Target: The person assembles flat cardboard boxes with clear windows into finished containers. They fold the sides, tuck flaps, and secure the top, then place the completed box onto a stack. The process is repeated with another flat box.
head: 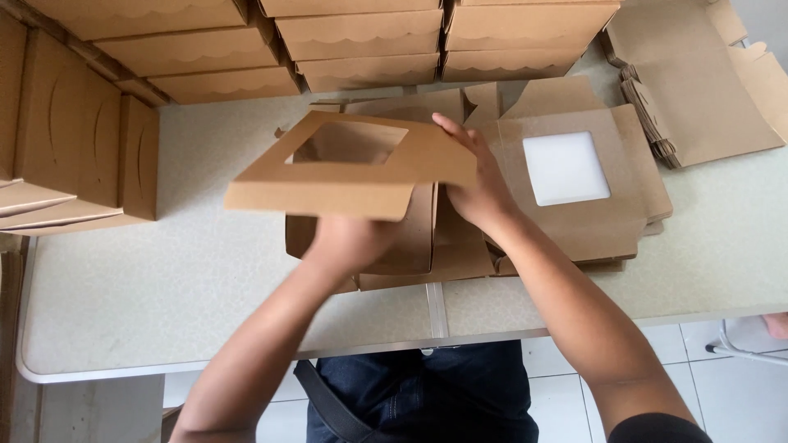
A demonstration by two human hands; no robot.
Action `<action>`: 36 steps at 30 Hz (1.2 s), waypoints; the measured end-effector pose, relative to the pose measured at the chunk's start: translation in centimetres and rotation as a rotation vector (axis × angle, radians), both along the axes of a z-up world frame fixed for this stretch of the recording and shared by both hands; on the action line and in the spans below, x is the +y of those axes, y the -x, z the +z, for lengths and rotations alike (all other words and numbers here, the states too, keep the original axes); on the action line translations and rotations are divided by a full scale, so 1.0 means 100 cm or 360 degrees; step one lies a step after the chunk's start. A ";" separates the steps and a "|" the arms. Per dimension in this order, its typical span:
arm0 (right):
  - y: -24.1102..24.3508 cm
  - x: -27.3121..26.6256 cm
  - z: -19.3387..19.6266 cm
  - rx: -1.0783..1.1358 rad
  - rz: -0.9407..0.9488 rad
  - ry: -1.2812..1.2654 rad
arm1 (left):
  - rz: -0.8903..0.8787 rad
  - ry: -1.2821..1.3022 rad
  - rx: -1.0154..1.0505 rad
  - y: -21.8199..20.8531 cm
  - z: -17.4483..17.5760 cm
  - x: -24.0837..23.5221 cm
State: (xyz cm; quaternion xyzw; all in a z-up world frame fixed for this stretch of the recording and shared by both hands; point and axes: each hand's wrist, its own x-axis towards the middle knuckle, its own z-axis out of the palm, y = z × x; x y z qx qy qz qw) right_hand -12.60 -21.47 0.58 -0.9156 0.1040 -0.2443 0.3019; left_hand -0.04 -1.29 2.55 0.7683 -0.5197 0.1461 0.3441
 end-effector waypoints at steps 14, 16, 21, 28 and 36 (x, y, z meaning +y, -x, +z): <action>-0.015 0.036 0.085 0.0509 -0.0223 -0.0988 | 0.0289 -0.0519 0.0161 -0.051 0.060 0.043; -0.013 0.042 0.094 0.0668 -0.0210 -0.1229 | 0.0319 -0.0626 0.0392 -0.053 0.061 0.047; -0.011 0.033 0.072 0.0511 -0.0171 -0.1505 | 0.0132 -0.0432 0.0840 -0.060 0.046 0.050; -0.020 0.021 0.077 0.0692 -0.0182 -0.1315 | 0.0115 -0.0249 0.0793 -0.062 0.033 0.049; -0.043 0.022 0.052 0.0527 -0.0300 -0.1560 | 0.0141 -0.0160 0.0859 -0.066 0.025 0.052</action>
